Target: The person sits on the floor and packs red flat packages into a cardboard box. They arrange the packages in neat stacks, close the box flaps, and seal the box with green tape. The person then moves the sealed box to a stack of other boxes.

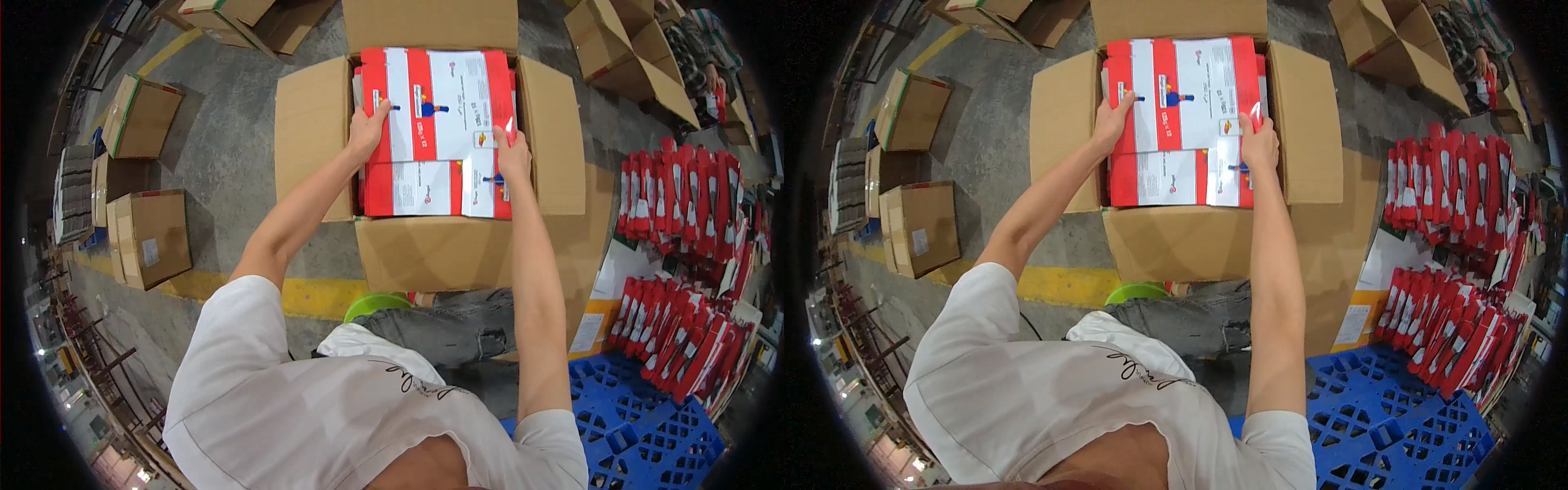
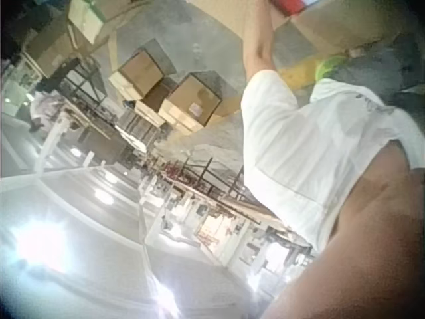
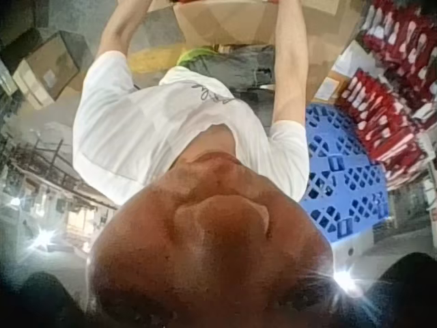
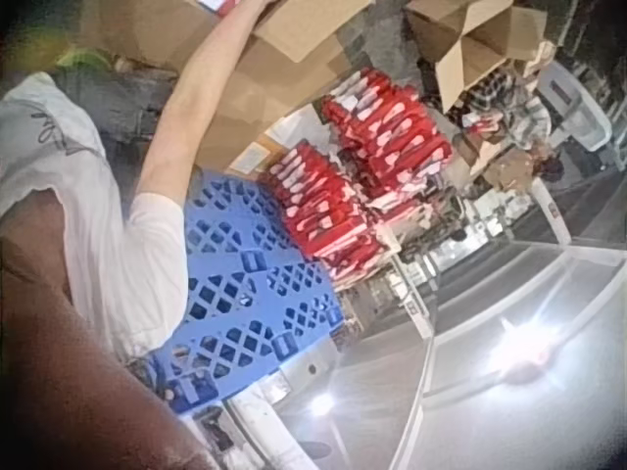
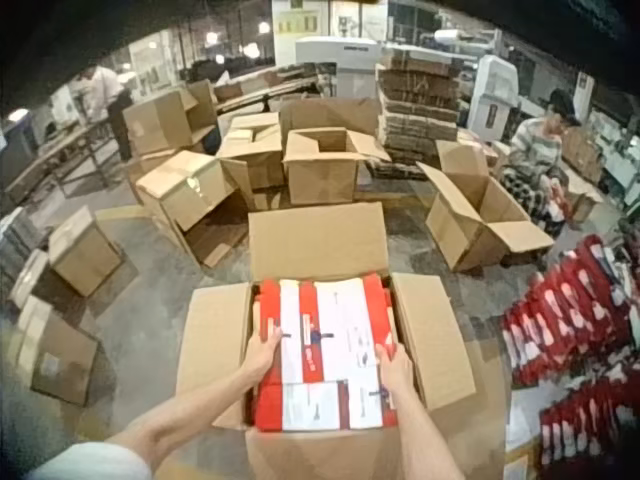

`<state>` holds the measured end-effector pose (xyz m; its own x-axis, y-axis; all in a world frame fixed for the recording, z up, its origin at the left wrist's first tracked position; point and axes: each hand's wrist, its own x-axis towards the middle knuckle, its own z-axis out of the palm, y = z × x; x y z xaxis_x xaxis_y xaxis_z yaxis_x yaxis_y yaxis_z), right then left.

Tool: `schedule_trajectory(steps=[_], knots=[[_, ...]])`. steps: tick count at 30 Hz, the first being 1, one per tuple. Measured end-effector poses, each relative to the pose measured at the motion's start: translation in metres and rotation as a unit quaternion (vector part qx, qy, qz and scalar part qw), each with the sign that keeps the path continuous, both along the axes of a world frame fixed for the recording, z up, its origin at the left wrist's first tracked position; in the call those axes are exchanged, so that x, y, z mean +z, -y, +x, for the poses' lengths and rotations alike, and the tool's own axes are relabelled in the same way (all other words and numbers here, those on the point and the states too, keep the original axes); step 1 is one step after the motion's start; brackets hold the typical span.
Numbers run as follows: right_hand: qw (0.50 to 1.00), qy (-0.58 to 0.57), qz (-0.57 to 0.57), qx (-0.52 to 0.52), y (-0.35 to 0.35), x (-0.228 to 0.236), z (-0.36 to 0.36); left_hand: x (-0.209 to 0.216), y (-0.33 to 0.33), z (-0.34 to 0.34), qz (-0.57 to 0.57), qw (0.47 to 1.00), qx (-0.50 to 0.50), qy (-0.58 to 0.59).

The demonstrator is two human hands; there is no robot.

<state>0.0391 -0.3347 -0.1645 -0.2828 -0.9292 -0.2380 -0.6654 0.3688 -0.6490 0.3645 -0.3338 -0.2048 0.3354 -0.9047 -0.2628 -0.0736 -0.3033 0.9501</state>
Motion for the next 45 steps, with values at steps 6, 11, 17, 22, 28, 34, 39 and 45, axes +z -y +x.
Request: schedule_trajectory(steps=[6, 11, 17, 22, 28, 34, 39, 45], knots=[[0.992, -0.039, -0.118, 0.034, -0.015, 0.023, 0.002, 0.072, 0.033, -0.007, -0.192, 0.850, -0.050, 0.488], [0.977, -0.038, -0.205, 0.041, -0.025, 0.030, 0.008, 0.087, 0.120, 0.011, -0.070, 0.831, -0.217, 0.508], [0.956, -0.105, -0.262, 0.076, -0.071, 0.057, -0.003, 0.046, 0.113, 0.022, -0.235, 0.806, -0.161, 0.519], [0.970, -0.119, -0.185, 0.100, -0.100, 0.033, -0.013, 0.040, 0.120, 0.020, -0.246, 0.813, -0.153, 0.505], [0.968, -0.158, -0.152, 0.118, -0.100, 0.022, -0.011, 0.026, 0.123, 0.024, -0.216, 0.818, -0.168, 0.506], [0.966, -0.209, -0.115, 0.102, -0.099, 0.010, -0.005, 0.036, 0.116, 0.015, -0.200, 0.847, -0.177, 0.460], [0.965, -0.212, -0.106, 0.110, -0.097, 0.014, -0.004, 0.029, 0.113, 0.014, -0.242, 0.803, -0.125, 0.531], [0.974, -0.108, -0.190, 0.058, -0.098, 0.045, -0.024, 0.057, 0.113, 0.018, -0.299, 0.747, -0.092, 0.586]])
